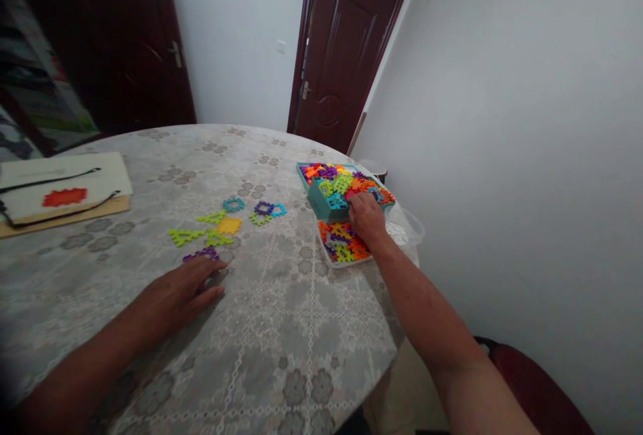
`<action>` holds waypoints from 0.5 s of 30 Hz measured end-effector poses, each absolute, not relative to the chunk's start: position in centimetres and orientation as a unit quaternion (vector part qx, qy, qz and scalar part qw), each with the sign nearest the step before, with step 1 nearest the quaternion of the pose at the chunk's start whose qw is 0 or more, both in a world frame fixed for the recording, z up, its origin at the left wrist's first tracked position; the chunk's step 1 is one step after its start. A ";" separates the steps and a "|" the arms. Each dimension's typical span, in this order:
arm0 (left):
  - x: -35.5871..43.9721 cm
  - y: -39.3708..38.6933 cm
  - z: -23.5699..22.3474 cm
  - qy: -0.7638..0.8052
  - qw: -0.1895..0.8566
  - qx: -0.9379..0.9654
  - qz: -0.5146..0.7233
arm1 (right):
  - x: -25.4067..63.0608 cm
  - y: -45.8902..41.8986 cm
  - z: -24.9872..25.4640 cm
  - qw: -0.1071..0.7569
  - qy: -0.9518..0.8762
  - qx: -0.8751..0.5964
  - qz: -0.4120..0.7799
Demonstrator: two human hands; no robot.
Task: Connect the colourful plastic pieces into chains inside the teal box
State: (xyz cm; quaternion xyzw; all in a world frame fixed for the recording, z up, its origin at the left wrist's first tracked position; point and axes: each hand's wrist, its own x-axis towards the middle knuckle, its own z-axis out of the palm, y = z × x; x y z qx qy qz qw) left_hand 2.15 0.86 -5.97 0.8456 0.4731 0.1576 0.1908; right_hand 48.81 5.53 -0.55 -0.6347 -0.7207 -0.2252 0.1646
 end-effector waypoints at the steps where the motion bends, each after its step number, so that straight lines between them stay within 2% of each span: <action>1: 2.2 0.9 -6.0 0.472 0.191 0.846 0.159 | 48.9 5.3 -0.6 0.169 -0.720 -0.634 -0.225; 9: 2.3 0.5 -5.5 0.472 0.197 0.844 0.161 | 46.5 2.4 0.0 0.238 -0.714 -0.625 -0.206; 15: 2.5 -0.2 -4.8 0.475 0.206 0.841 0.157 | 37.7 0.9 0.1 0.267 -0.796 -0.542 -0.023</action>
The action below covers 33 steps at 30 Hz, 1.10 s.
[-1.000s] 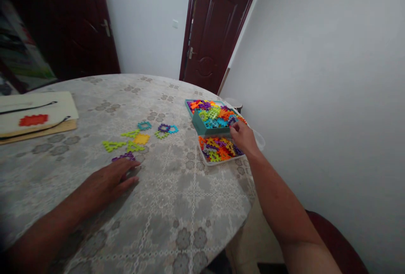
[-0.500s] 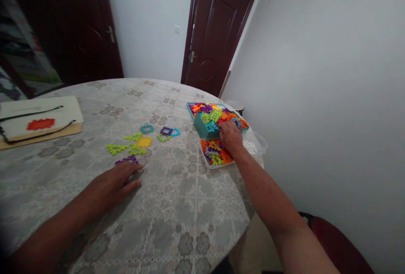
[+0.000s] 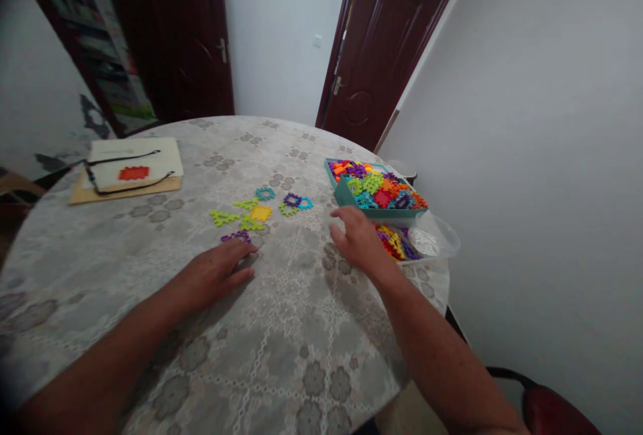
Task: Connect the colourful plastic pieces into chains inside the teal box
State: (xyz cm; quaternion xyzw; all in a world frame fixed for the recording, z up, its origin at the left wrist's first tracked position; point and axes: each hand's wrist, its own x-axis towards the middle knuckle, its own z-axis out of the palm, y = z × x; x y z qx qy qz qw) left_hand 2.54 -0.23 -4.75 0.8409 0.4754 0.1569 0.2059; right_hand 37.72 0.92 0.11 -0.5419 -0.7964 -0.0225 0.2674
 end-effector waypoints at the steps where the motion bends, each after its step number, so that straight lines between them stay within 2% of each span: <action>1: 2.6 -0.3 -4.6 0.476 0.206 0.841 0.155 | 35.9 1.2 -0.3 0.265 -0.807 -0.528 0.006; 4: 2.8 -0.5 -4.2 0.478 0.202 0.842 0.147 | 30.7 3.7 -2.2 0.247 -0.817 -0.519 0.046; 7: 2.8 -0.7 -3.9 0.474 0.191 0.849 0.136 | 26.9 7.7 -4.4 0.224 -0.769 -0.597 0.049; 11: 2.7 -0.8 -3.9 0.471 0.183 0.854 0.121 | 24.9 11.8 -6.3 0.210 -0.677 -0.704 0.045; 14: 2.5 -0.9 -4.0 0.470 0.185 0.854 0.123 | 24.7 13.0 -7.1 0.187 -0.688 -0.700 0.025; 22: 2.3 -0.6 -4.5 0.473 0.181 0.849 0.148 | 24.4 11.0 -7.8 0.203 -0.717 -0.667 -0.021; 33: 2.3 -0.2 -5.2 0.474 0.166 0.846 0.177 | 24.9 7.8 -8.2 0.258 -0.735 -0.627 -0.016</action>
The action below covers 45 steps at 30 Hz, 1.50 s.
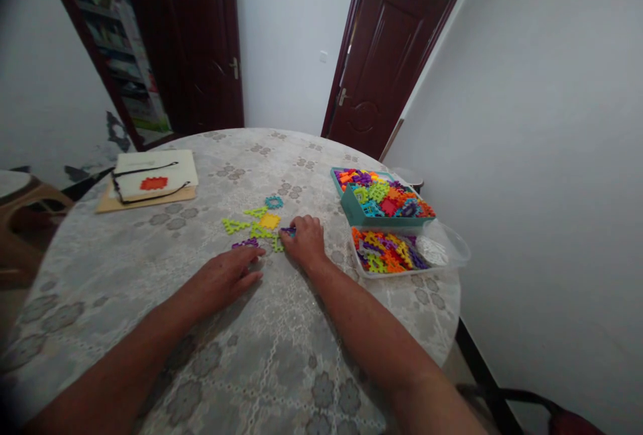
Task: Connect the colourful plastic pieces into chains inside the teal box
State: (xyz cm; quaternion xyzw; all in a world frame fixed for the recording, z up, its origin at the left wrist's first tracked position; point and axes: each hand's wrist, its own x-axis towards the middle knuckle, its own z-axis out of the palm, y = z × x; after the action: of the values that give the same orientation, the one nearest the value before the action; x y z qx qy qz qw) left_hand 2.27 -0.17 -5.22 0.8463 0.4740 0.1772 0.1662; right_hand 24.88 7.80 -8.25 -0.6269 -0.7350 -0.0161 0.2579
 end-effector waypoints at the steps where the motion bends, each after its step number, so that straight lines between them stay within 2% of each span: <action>1: 2.3 -0.2 -5.2 0.475 0.166 0.847 0.173 | 25.0 7.8 -8.3 0.258 -0.745 -0.616 -0.011; 7: 2.7 -0.3 -4.8 0.489 0.175 0.841 0.150 | 25.2 7.9 -8.2 0.313 -0.763 -0.562 0.060; 12: 2.7 -0.4 -4.9 0.488 0.187 0.837 0.160 | 24.9 6.7 -7.1 0.392 -0.728 -0.530 0.189; 16: 2.8 -0.4 -4.5 0.486 0.210 0.824 0.205 | 24.0 5.5 -6.3 0.416 -0.720 -0.490 0.261; 24: 3.3 -0.1 -3.5 0.492 0.347 0.743 0.293 | 21.0 3.5 -6.0 0.476 -0.669 -0.452 0.347; 33: 2.8 0.4 -3.5 0.560 0.430 0.634 0.315 | 20.9 4.6 -7.0 0.536 -0.512 -0.379 0.554; 38: 2.8 0.4 -2.7 0.573 0.462 0.573 0.361 | 21.9 5.6 -7.2 0.527 -0.470 -0.409 0.578; 45: 2.3 0.6 -2.7 0.576 0.457 0.547 0.401 | 21.7 4.6 -6.7 0.475 -0.576 -0.439 0.500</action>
State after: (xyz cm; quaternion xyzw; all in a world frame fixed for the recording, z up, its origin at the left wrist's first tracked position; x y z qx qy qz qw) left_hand 2.35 0.58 -2.71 0.5468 0.5755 0.4014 0.4568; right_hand 21.65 4.62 -6.66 -0.4393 -0.5758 0.4997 0.4752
